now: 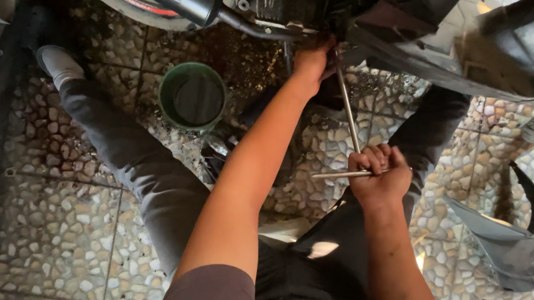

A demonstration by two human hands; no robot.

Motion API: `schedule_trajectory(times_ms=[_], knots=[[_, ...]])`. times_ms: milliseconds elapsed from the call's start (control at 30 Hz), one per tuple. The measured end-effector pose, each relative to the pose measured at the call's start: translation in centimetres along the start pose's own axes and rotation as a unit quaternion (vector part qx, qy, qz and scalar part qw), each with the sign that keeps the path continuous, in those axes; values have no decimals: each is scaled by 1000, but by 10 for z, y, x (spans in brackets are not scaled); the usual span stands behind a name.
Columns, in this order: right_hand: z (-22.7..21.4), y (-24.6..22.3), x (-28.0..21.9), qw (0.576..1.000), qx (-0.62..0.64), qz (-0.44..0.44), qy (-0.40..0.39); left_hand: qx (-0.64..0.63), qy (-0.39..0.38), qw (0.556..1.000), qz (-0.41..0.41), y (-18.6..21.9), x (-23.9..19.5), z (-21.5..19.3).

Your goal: The person sits on the floor beside a motorcycle and uses a T-handle wrench to loosen and turn a fastener on the lower engine area. They handle a small metal part with both hands, then resume turning the wrench on the motorcycle.

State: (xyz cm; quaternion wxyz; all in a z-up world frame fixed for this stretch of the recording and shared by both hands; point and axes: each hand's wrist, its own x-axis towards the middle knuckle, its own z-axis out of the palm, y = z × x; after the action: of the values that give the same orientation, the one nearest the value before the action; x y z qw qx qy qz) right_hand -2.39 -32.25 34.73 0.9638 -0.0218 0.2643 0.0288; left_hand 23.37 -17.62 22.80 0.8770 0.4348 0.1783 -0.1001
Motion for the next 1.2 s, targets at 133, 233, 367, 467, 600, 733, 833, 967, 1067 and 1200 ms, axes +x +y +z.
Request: schedule_trajectory(times_ms=[133,233,367,467,600,733,833,967,1067,1200], knots=[[-16,-8,12,988,147,41,31,30,-12,998,-46,9,-19,3],[-36,-14,24,977,203,50,52,28,-47,994,-96,-23,-40,-10],[-40,-13,33,969,228,50,85,59,-132,989,35,-68,-140,-36],[-37,-2,33,966,226,36,121,172,-127,955,207,-31,-264,-28],[-35,10,32,972,137,48,183,359,-109,833,405,13,-333,-11],[-97,-12,75,961,165,193,107,394,-114,800,438,-2,-314,-13],[-176,-41,132,975,131,178,-15,473,-148,733,466,7,-310,3],[-148,-30,99,984,-154,-37,-85,489,-134,730,458,8,-315,27],[-108,-5,56,945,-283,-159,-35,482,-116,737,459,8,-315,36],[-74,36,-9,714,-549,-430,-73,504,-112,724,458,9,-315,45]])
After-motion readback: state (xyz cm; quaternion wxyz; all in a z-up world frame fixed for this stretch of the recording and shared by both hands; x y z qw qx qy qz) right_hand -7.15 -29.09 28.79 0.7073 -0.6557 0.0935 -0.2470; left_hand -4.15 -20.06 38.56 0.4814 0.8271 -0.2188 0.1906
